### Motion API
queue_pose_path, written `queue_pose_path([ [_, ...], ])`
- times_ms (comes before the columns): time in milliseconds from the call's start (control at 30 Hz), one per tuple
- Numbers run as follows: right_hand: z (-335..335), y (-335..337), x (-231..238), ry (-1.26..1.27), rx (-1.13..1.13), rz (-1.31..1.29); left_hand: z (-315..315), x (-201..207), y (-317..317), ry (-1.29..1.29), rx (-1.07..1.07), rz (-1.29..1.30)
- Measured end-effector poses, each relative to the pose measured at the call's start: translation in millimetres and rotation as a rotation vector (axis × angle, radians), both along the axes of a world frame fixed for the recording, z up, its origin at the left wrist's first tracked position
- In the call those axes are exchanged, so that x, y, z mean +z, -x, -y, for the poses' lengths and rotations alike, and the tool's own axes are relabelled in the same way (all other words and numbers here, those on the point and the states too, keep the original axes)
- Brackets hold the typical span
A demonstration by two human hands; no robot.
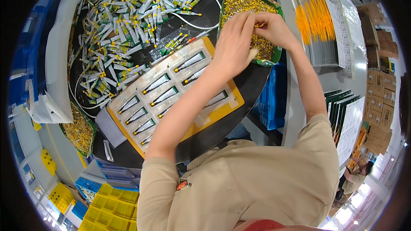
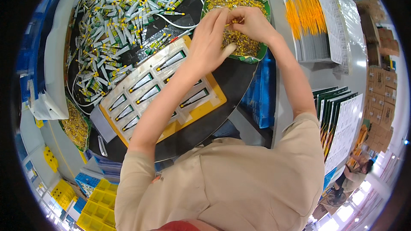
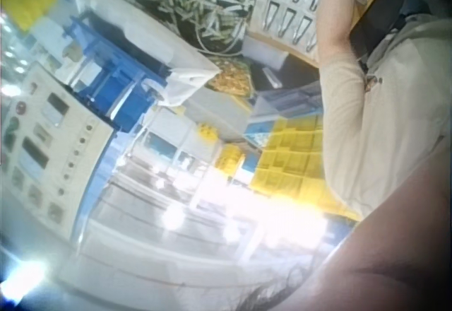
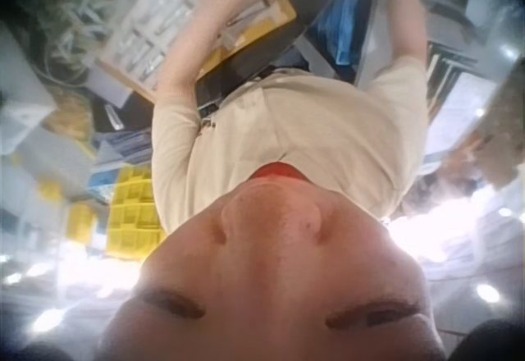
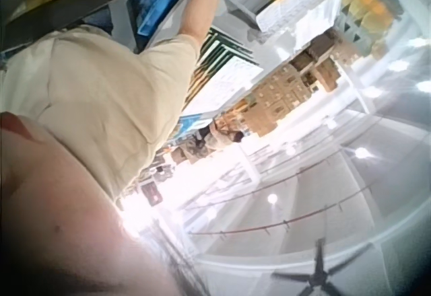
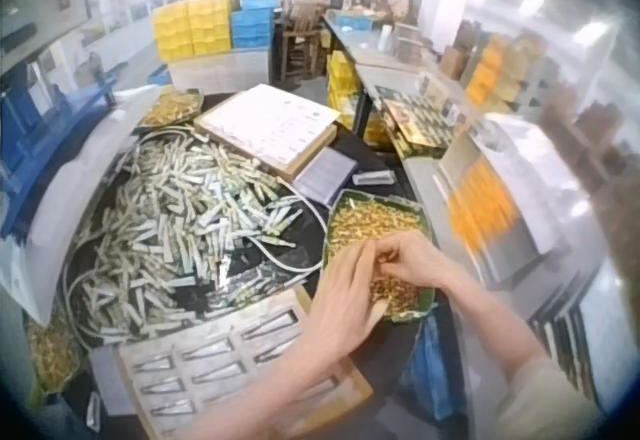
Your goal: The person repeatedly places small cylindrical components into a yellow tray, then inserts yellow pins into each component. They flip the tray, apply a clear film, and repeat the process with additional components and pins throughout the clip.
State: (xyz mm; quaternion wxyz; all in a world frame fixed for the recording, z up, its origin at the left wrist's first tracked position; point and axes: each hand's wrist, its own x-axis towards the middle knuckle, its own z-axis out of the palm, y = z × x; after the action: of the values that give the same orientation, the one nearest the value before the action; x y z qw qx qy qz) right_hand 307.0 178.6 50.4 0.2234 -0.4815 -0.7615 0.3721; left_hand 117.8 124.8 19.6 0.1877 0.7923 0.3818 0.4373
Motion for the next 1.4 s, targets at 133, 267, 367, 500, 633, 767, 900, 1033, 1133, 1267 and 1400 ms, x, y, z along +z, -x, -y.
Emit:
queue_pose_path([
  [133,-10.1,-12.1,4.4,0.036,-0.045,0.163,-45.3,-25.6,-36.8,0.121,0.018,-0.004],
  [267,-20.3,-33.7,0.6,0.162,-0.099,-0.098,-63.1,-44.0,-36.7,-0.021,0.014,-0.064],
  [367,-19.7,-39.6,-4.3,0.130,-0.209,-0.210,-59.1,-48.4,-27.3,0.035,0.055,-0.232],
  [500,-13.4,-27.4,-5.2,-0.041,-0.213,0.211,-44.9,-41.8,-26.5,0.052,0.125,-0.248],
  [633,-2.6,-3.0,5.3,-0.030,-0.213,0.051,-42.5,-21.6,-22.2,0.084,0.033,-0.020],
  [767,18.2,35.3,12.8,0.094,-0.203,-0.271,-22.1,-4.8,24.7,0.328,-0.032,0.135],
  [900,52.2,105.7,-4.1,0.230,-0.110,-0.396,26.3,3.3,98.7,0.408,0.119,-0.057],
  [1033,90.6,182.1,-22.2,0.314,-0.008,-0.397,89.8,10.0,170.2,0.564,0.233,-0.217],
  [1133,123.4,230.0,-31.7,0.282,0.110,-0.417,133.6,17.6,213.4,0.650,0.282,-0.161],
  [1267,145.4,269.4,-33.2,0.221,0.158,-0.384,171.3,22.5,253.5,0.858,0.195,0.089],
  [1400,151.3,285.3,-31.3,0.186,0.205,-0.318,181.4,23.3,265.5,0.883,0.305,0.152],
])
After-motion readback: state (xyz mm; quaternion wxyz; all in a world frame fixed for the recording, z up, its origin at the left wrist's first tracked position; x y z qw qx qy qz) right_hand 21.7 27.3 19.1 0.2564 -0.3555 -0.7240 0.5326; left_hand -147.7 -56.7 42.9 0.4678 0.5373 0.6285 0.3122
